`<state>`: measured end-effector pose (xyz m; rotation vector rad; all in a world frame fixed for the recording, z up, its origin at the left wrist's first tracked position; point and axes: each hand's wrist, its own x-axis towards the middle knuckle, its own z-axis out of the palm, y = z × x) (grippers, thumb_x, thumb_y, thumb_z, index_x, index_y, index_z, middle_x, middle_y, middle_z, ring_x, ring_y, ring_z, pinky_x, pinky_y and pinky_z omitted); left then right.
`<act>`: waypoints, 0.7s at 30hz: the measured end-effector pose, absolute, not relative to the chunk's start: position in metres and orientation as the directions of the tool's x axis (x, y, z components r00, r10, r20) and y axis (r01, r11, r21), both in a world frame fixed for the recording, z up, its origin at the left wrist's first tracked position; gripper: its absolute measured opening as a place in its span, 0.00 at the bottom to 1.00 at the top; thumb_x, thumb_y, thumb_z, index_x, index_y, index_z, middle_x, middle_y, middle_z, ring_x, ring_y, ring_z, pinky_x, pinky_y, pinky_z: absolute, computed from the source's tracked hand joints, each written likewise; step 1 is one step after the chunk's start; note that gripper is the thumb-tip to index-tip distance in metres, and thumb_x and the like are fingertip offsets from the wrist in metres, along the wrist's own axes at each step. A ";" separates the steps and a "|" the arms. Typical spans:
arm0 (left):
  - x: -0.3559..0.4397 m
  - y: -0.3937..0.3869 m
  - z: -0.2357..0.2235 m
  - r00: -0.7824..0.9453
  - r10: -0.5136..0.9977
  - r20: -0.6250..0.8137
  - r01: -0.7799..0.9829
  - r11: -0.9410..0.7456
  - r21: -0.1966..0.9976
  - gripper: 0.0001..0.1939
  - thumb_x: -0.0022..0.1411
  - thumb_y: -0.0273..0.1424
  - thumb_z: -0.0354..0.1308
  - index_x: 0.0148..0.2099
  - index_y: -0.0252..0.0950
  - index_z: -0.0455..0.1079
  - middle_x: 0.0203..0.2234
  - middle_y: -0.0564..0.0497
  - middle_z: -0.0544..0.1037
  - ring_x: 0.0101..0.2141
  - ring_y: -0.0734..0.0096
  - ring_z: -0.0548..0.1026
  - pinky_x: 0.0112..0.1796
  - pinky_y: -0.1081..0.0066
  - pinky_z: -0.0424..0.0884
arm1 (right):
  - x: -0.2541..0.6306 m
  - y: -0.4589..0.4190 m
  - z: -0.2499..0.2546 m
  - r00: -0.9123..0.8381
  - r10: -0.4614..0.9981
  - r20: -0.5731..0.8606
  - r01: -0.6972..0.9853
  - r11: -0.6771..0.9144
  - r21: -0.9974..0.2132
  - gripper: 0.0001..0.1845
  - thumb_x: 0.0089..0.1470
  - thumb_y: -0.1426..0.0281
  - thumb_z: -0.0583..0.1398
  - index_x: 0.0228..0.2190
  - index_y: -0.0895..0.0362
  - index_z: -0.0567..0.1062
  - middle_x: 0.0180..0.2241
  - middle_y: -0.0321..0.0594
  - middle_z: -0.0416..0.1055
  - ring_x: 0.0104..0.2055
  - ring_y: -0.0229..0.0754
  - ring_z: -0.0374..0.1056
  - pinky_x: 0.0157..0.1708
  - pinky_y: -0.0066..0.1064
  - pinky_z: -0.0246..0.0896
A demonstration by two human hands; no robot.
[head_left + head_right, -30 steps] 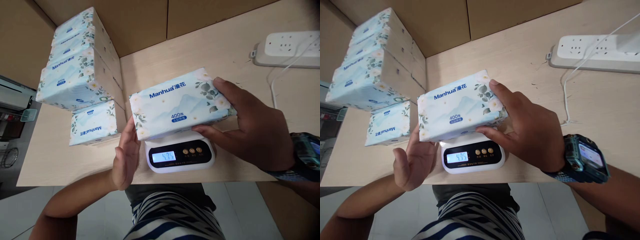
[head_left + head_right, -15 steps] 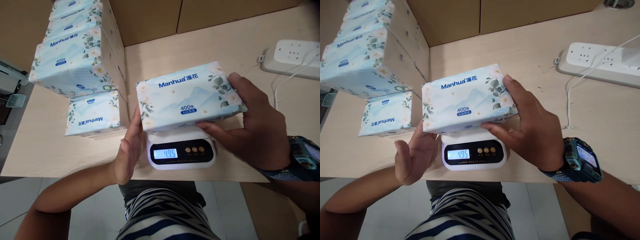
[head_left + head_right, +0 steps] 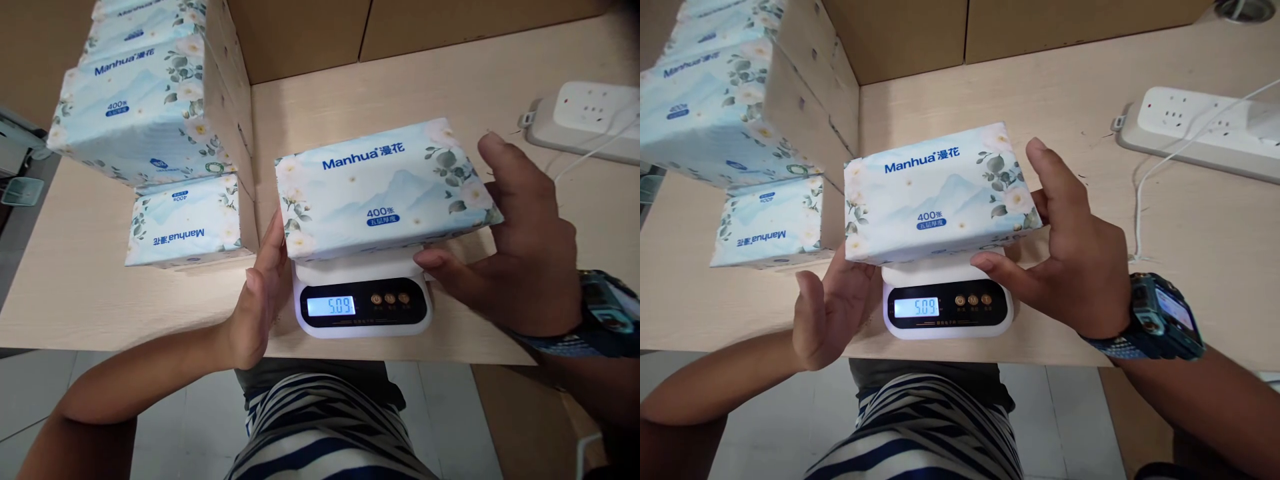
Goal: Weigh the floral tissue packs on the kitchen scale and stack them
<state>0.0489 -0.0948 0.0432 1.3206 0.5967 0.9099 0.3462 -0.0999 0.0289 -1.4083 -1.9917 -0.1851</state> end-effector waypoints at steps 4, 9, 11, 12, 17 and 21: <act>0.049 -0.095 0.042 0.549 0.827 0.120 -0.233 0.013 0.972 0.38 0.77 0.62 0.32 0.82 0.59 0.47 0.82 0.70 0.40 0.81 0.59 0.24 0.82 0.48 0.36 | 0.345 -0.099 0.029 -0.175 0.791 0.587 0.876 0.397 -0.274 0.57 0.61 0.28 0.51 0.79 0.40 0.46 0.73 0.49 0.65 0.49 0.58 0.83 0.31 0.41 0.81; 0.048 -0.095 0.043 0.561 0.818 0.125 -0.214 -0.002 0.977 0.39 0.77 0.62 0.31 0.82 0.57 0.47 0.83 0.70 0.40 0.81 0.59 0.25 0.82 0.49 0.37 | 0.342 -0.102 0.029 -0.139 0.815 0.563 0.872 0.370 -0.320 0.52 0.65 0.32 0.50 0.78 0.42 0.49 0.72 0.49 0.66 0.58 0.64 0.80 0.39 0.47 0.84; 0.047 -0.095 0.044 0.563 0.817 0.125 -0.203 -0.010 0.979 0.39 0.77 0.62 0.31 0.82 0.57 0.48 0.82 0.70 0.40 0.81 0.59 0.25 0.82 0.50 0.37 | 0.342 -0.102 0.028 -0.136 0.825 0.548 0.867 0.367 -0.338 0.51 0.65 0.33 0.50 0.79 0.41 0.48 0.73 0.49 0.65 0.57 0.65 0.80 0.36 0.47 0.84; 0.048 -0.095 0.044 0.563 0.817 0.128 -0.203 -0.013 0.979 0.39 0.77 0.61 0.31 0.82 0.57 0.48 0.82 0.70 0.40 0.81 0.59 0.26 0.82 0.50 0.37 | 0.343 -0.102 0.028 -0.136 0.830 0.541 0.864 0.367 -0.345 0.52 0.65 0.32 0.51 0.79 0.40 0.47 0.73 0.49 0.64 0.56 0.65 0.80 0.35 0.46 0.83; 0.048 -0.095 0.044 0.559 0.820 0.124 -0.204 -0.009 0.979 0.38 0.77 0.62 0.31 0.82 0.60 0.46 0.82 0.71 0.40 0.82 0.58 0.28 0.82 0.48 0.37 | 0.345 -0.102 0.026 -0.141 0.836 0.530 0.844 0.381 -0.377 0.55 0.61 0.30 0.53 0.79 0.38 0.46 0.74 0.50 0.62 0.55 0.67 0.81 0.34 0.48 0.84; 0.048 -0.095 0.044 0.547 0.829 0.119 -0.204 -0.006 0.979 0.39 0.77 0.62 0.32 0.82 0.59 0.47 0.82 0.70 0.40 0.82 0.57 0.29 0.82 0.48 0.36 | 0.346 -0.101 0.020 -0.058 0.840 0.540 0.812 0.354 -0.463 0.53 0.63 0.30 0.50 0.78 0.40 0.49 0.77 0.50 0.56 0.62 0.72 0.76 0.42 0.52 0.83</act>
